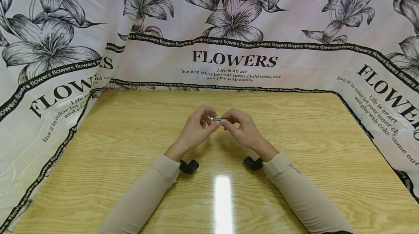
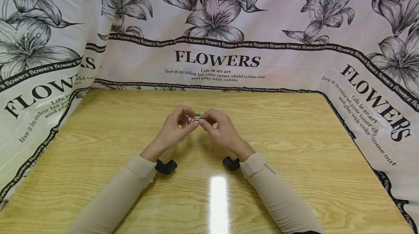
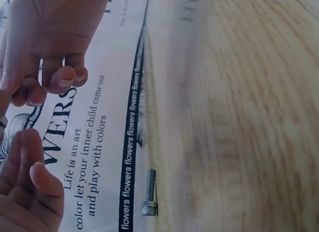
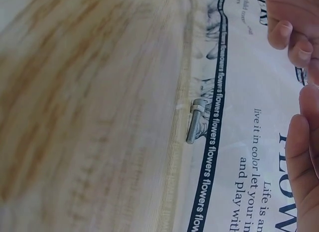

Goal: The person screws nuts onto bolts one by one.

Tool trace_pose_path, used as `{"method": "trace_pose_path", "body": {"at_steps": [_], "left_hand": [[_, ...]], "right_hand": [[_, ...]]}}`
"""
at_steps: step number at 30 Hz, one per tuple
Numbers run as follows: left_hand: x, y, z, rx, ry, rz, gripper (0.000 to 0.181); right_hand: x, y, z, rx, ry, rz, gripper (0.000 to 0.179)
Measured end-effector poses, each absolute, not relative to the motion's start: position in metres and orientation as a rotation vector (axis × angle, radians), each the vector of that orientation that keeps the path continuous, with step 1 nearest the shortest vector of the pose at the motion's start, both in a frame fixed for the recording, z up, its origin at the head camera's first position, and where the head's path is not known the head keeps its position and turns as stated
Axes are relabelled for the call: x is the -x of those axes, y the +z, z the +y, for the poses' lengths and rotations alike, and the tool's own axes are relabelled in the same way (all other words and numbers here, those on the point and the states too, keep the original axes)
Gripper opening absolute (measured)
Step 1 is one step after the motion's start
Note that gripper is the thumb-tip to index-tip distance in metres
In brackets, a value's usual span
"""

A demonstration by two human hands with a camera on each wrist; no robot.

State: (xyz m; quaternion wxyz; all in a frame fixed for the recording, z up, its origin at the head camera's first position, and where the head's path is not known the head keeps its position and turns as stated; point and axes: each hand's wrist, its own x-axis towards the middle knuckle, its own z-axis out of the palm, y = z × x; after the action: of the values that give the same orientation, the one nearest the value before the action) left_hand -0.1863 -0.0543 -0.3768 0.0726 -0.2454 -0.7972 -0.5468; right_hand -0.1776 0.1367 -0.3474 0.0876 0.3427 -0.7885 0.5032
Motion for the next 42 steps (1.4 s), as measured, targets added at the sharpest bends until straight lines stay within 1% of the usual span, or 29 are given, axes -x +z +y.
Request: {"method": "trace_pose_path", "body": {"at_steps": [6,12,22,26,32,38,42], "left_hand": [[0.1873,-0.377,-0.0537,0.814,-1.623,-2.318,0.016],[0.1872,-0.3771,-0.0535,0.774,-1.582,-2.372,0.011],[0.187,-0.3786,-0.0538,0.698,-1.584,-2.424,0.019],[0.1872,-0.3786,-0.0541,0.723,-1.623,-2.397,0.023],[0.1879,-0.3778,-0.054,0.787,-1.595,-2.334,0.016],[0.1875,-0.3773,-0.0541,0.756,-1.586,-2.38,0.011],[0.1868,-0.3779,-0.0549,0.728,-1.574,-2.43,0.016]], "right_hand": [[0.178,-0.347,0.1367,-1.017,1.501,-2.347,0.004],[0.1778,-0.3472,0.1372,-1.001,1.495,-2.36,0.004],[0.1782,-0.3485,0.1371,-1.038,1.492,-2.343,0.004],[0.1782,-0.3491,0.1368,-1.044,1.491,-2.341,0.004],[0.1779,-0.3487,0.1366,-1.022,1.498,-2.348,0.004],[0.1779,-0.3483,0.1365,-1.014,1.496,-2.349,0.004],[0.1779,-0.3481,0.137,-1.008,1.502,-2.349,0.004]]}}
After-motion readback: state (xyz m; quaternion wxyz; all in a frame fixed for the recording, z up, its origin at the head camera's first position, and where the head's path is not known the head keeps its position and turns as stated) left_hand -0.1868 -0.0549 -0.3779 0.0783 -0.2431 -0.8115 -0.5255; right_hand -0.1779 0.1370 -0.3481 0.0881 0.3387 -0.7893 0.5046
